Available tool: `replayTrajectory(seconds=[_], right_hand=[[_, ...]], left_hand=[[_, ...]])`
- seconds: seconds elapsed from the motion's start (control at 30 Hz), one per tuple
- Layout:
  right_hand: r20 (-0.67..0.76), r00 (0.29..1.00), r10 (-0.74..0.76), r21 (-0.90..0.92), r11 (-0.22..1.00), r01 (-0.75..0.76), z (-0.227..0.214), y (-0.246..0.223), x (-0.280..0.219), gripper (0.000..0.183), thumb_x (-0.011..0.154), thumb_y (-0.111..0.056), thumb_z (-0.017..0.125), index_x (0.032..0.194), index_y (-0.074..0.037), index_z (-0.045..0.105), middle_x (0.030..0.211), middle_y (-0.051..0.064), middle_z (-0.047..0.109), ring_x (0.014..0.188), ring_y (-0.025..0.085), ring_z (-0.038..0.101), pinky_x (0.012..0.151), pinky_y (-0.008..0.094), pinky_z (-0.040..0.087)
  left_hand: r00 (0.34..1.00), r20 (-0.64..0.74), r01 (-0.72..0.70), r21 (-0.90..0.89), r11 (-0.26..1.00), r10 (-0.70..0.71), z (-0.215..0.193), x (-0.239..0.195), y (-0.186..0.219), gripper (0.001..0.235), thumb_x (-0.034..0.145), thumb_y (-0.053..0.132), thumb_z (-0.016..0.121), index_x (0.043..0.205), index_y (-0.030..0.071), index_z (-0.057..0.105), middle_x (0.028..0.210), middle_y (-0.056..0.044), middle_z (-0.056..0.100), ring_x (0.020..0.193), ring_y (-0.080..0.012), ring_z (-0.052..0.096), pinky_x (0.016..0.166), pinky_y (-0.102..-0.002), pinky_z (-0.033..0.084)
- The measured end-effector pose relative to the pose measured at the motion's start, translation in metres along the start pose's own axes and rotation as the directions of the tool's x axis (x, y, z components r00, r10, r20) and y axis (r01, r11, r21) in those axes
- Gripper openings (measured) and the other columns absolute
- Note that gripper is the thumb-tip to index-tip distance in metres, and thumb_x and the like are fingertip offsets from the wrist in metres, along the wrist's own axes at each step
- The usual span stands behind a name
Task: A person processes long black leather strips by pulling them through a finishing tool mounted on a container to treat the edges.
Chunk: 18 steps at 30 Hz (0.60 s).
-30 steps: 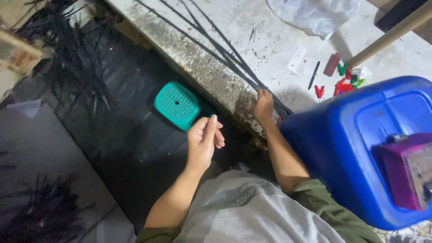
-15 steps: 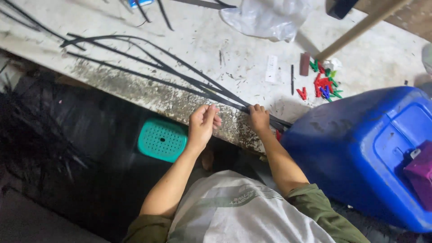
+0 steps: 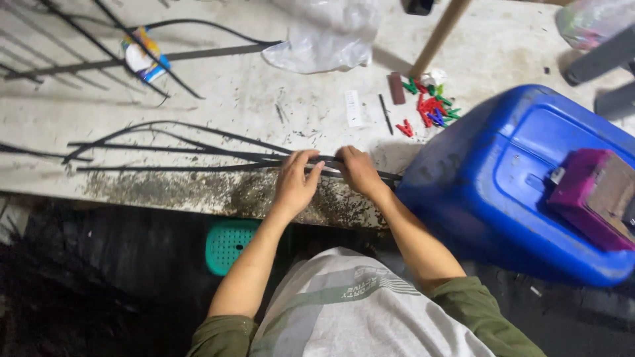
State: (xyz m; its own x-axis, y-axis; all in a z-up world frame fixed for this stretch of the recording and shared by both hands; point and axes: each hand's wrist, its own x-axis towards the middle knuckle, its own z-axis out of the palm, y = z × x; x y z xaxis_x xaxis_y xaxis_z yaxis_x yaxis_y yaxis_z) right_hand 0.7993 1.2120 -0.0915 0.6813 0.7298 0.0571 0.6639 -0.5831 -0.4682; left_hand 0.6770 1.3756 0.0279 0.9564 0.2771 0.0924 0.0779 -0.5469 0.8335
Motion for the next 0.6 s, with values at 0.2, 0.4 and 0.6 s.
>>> replayTrajectory(seconds=[0.2,0.4,0.6], right_hand=[[-0.378,0.924,-0.053,0.41,0.885,0.219,-0.132,-0.084,-0.014,0.013,0.1,-0.016,0.067,0.111,-0.009,0.065,0.093,0.013,0.064,0.089,0.038,0.069,0.074,0.042,0.056],[-0.539,0.84,-0.055,0.431,0.839,0.332,-0.212,-0.136,-0.059,0.009,0.1,-0.004,0.066,0.109,-0.002,0.069,0.095,0.015,0.07,0.086,0.036,0.072,0.074,0.039,0.057],[-0.482,0.858,-0.177,0.245,0.913,0.326,-0.263,-0.127,-0.111,0.011,0.102,-0.001,0.064,0.11,0.006,0.062,0.099,0.014,0.059,0.088,0.027,0.061,0.077,0.035,0.05]], left_hand=[[0.903,0.155,-0.423,0.165,0.891,0.401,-0.031,0.034,0.033,0.036,0.102,0.018,0.067,0.133,0.002,0.062,0.115,-0.018,0.059,0.118,-0.0427,0.054,0.105,-0.057,0.034],[0.697,0.046,-0.709,0.197,0.677,0.716,-0.095,0.041,0.131,0.013,0.103,0.011,0.071,0.115,0.006,0.073,0.089,-0.004,0.052,0.074,-0.0226,0.062,0.071,-0.032,0.058],[0.455,0.099,-0.873,0.247,0.421,0.885,-0.145,0.02,0.259,0.023,0.109,0.003,0.079,0.122,-0.013,0.07,0.1,-0.018,0.054,0.078,-0.0256,0.052,0.062,-0.034,0.048]])
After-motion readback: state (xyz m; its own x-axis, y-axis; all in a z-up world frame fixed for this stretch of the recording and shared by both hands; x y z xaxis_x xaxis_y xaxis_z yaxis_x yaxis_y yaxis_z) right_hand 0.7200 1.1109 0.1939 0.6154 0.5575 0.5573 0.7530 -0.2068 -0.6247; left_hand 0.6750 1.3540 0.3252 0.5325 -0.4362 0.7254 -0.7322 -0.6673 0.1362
